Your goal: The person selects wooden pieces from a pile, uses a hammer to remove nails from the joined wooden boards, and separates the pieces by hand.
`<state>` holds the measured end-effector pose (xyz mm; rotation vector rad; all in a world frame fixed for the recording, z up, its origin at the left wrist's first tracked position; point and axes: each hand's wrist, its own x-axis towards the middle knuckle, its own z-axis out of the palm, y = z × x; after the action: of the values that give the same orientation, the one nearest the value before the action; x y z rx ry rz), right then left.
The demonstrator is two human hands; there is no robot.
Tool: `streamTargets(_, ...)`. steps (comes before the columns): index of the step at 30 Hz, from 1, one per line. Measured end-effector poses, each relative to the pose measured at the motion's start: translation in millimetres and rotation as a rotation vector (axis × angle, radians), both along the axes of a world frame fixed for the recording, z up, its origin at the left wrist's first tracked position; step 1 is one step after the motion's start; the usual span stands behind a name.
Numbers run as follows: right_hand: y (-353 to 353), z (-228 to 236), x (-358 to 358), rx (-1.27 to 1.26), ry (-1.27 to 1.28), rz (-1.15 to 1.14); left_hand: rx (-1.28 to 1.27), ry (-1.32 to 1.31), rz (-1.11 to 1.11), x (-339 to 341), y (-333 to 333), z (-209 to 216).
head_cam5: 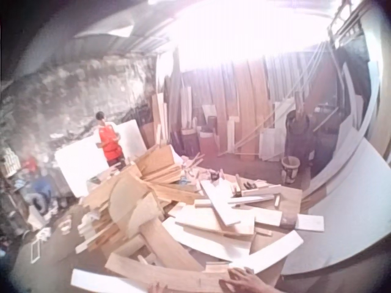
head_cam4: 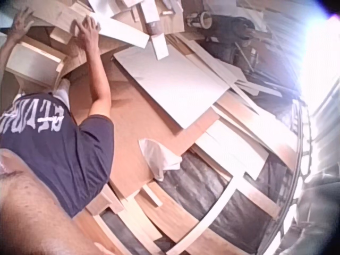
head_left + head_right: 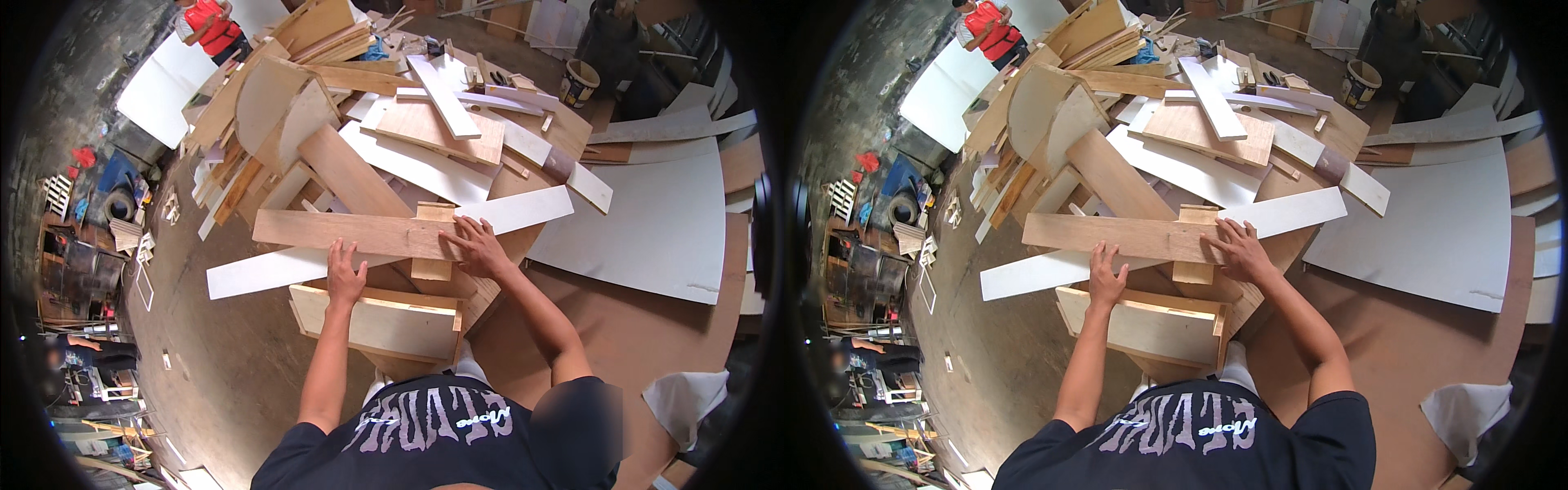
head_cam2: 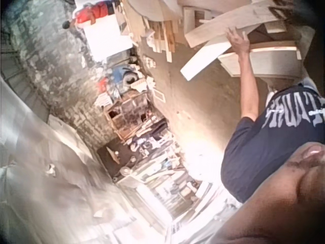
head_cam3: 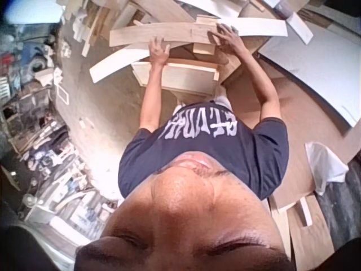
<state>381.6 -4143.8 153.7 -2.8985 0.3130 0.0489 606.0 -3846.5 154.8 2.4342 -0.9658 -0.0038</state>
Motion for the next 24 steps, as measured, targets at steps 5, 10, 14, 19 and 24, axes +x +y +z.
streamTargets(5, 16.7, 19.8, -0.2, 0.05, -0.135, -0.032, -0.022, 0.081, -0.002, -10.4, 7.8, 5.6)
streamTargets(10, 62.7, 41.8, 11.6, 0.179, -0.419, 0.035, -0.115, 0.146, 0.003, -41.3, 25.2, 29.1)
streamTargets(14, 114.4, 75.2, 20.0, 0.294, -0.488, 0.098, -0.293, 0.109, 0.04, -62.2, 59.4, 52.4)
streamTargets(19, 205.2, 95.6, 17.5, 0.384, -0.506, 0.108, -0.42, 0.153, 0.082, -109.9, 136.9, 64.5)
streamTargets(24, 326.6, 93.4, 20.9, 0.477, -0.47, 0.19, -0.549, 0.176, 0.212, -148.5, 248.9, 65.6)
